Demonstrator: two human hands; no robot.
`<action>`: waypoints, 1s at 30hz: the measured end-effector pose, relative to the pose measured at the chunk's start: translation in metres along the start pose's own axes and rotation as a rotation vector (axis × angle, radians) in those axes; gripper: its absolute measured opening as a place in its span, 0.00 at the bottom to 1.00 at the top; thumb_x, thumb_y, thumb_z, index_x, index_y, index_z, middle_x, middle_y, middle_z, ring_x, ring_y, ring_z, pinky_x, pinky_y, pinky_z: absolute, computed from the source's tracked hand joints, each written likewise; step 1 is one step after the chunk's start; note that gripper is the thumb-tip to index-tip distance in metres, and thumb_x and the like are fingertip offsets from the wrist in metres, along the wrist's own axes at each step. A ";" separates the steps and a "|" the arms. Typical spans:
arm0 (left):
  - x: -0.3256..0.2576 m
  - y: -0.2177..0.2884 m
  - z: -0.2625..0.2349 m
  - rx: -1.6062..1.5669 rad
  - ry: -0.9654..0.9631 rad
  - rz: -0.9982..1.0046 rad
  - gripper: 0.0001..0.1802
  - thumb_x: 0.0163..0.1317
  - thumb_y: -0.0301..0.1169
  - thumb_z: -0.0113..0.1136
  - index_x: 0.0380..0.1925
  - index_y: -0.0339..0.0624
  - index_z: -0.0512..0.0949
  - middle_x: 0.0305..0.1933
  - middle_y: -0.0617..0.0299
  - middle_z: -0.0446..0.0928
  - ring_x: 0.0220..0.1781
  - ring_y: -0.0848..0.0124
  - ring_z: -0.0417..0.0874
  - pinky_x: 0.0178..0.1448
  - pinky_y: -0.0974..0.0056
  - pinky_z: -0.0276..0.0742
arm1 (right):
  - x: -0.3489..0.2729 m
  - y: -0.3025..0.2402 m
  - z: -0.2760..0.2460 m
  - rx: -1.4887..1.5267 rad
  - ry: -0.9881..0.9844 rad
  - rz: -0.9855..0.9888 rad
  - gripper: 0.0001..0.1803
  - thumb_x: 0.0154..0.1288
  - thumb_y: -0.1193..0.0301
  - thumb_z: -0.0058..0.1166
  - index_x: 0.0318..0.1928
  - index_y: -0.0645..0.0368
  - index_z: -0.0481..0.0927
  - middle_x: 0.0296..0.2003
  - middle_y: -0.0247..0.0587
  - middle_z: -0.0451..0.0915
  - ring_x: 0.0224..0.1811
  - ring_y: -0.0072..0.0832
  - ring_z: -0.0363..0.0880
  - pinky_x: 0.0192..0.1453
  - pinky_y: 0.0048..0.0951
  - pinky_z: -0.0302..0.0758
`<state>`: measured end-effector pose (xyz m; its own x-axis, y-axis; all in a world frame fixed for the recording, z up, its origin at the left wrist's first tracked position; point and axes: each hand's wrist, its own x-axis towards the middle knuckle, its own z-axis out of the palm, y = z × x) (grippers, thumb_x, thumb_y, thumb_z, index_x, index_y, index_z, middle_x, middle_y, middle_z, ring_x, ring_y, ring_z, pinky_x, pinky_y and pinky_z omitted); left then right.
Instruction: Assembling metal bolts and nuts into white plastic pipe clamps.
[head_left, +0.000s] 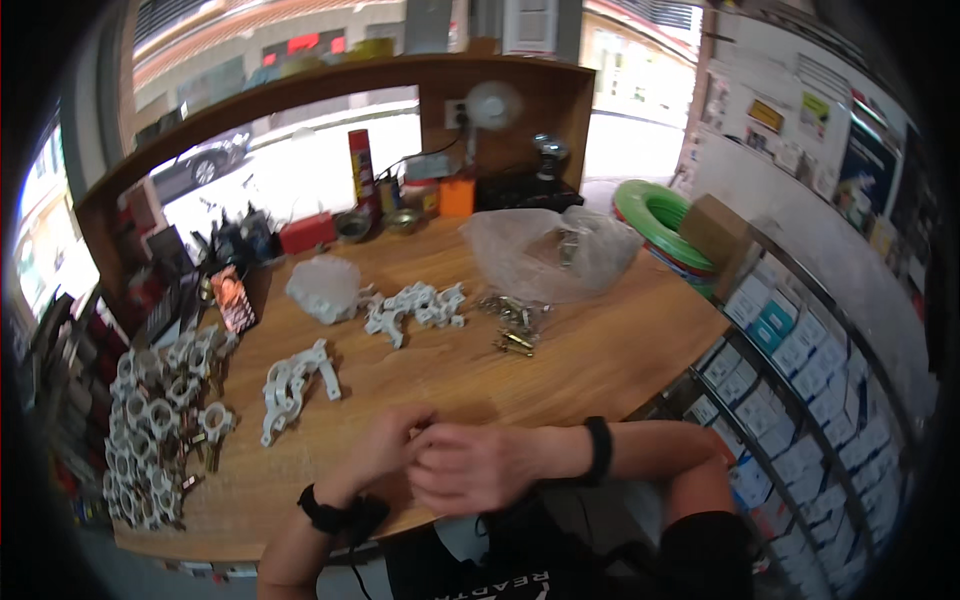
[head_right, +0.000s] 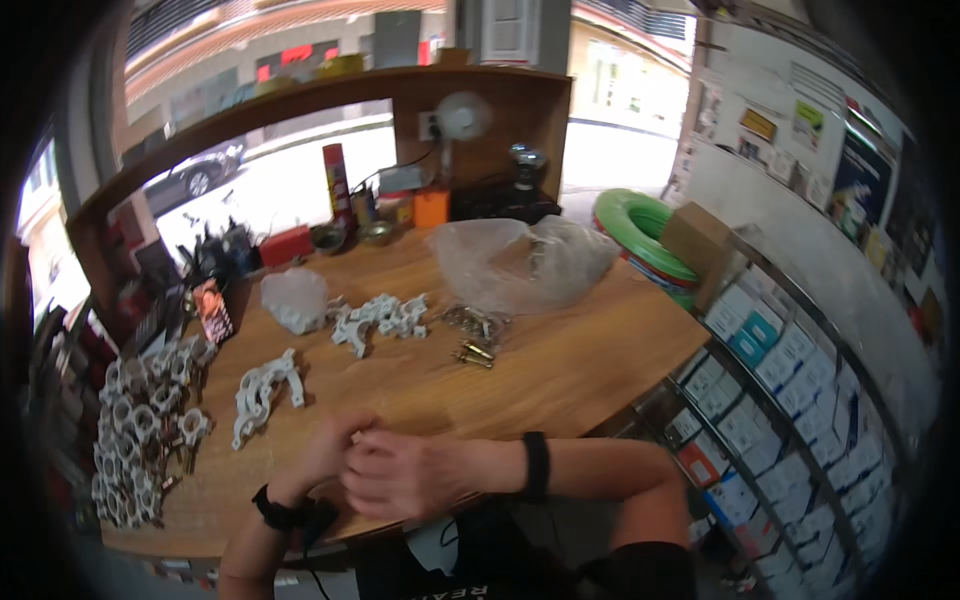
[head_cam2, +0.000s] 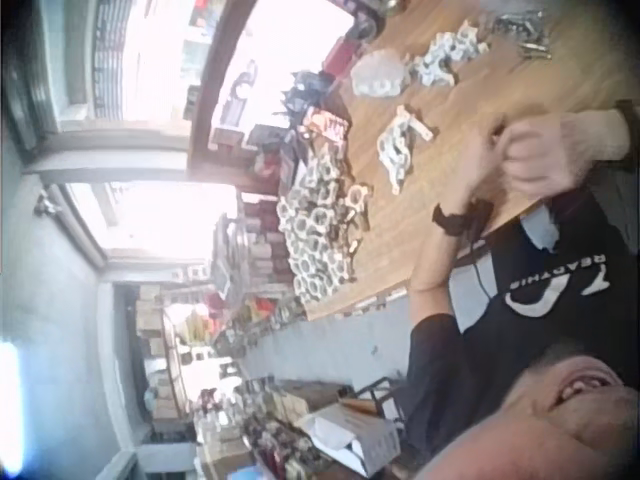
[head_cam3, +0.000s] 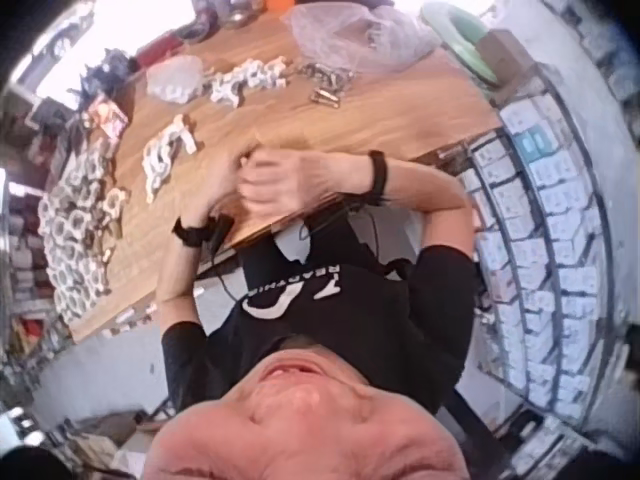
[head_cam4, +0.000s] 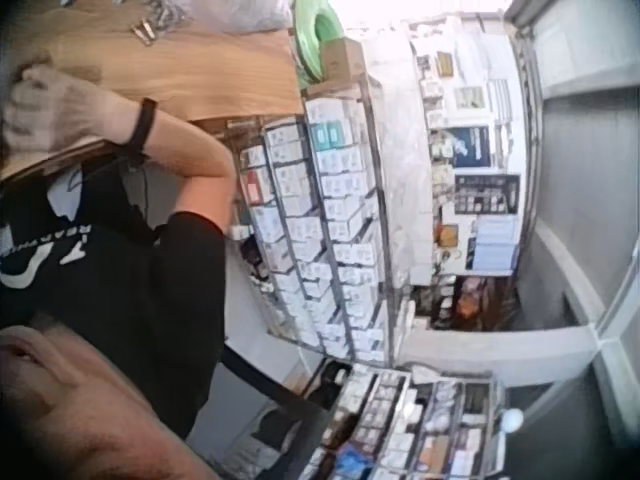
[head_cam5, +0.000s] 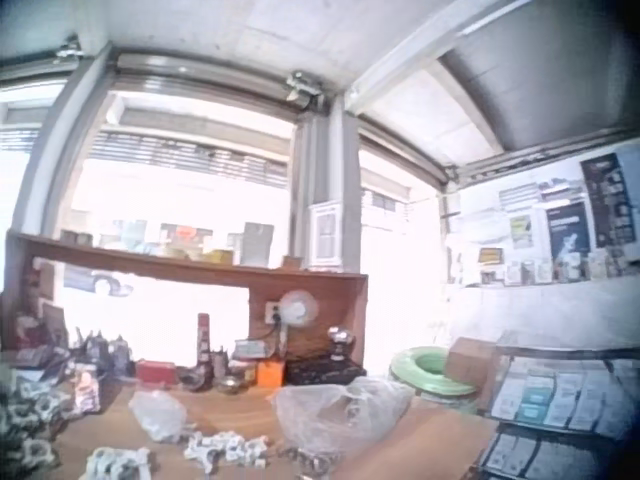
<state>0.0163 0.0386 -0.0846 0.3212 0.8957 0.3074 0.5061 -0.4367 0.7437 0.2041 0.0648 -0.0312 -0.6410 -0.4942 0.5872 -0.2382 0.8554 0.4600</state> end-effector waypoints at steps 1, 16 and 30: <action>-0.004 -0.015 0.004 -0.072 0.051 0.094 0.06 0.53 0.31 0.62 0.28 0.41 0.77 0.28 0.54 0.76 0.31 0.64 0.77 0.37 0.64 0.74 | 0.007 0.007 0.019 0.059 -0.015 0.074 0.19 0.51 0.59 0.57 0.38 0.60 0.77 0.38 0.41 0.75 0.40 0.34 0.74 0.41 0.34 0.71; 0.002 -0.008 -0.008 0.098 -0.146 0.093 0.18 0.56 0.31 0.59 0.48 0.45 0.74 0.45 0.54 0.77 0.48 0.55 0.76 0.50 0.57 0.74 | -0.065 0.113 -0.184 -0.384 -0.669 0.448 0.12 0.41 0.70 0.63 0.28 0.60 0.77 0.26 0.42 0.76 0.28 0.40 0.75 0.33 0.38 0.71; -0.002 0.028 0.001 0.064 -0.331 0.155 0.17 0.54 0.38 0.63 0.43 0.43 0.77 0.40 0.55 0.78 0.43 0.56 0.78 0.46 0.58 0.74 | -0.008 -0.002 -0.057 0.269 -0.447 0.368 0.20 0.50 0.64 0.61 0.45 0.54 0.77 0.43 0.40 0.74 0.41 0.34 0.73 0.44 0.33 0.71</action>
<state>0.0313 0.0245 -0.0647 0.6345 0.7474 0.1972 0.4768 -0.5792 0.6612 0.2509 0.0584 0.0008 -0.9445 -0.0982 0.3136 -0.0824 0.9946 0.0633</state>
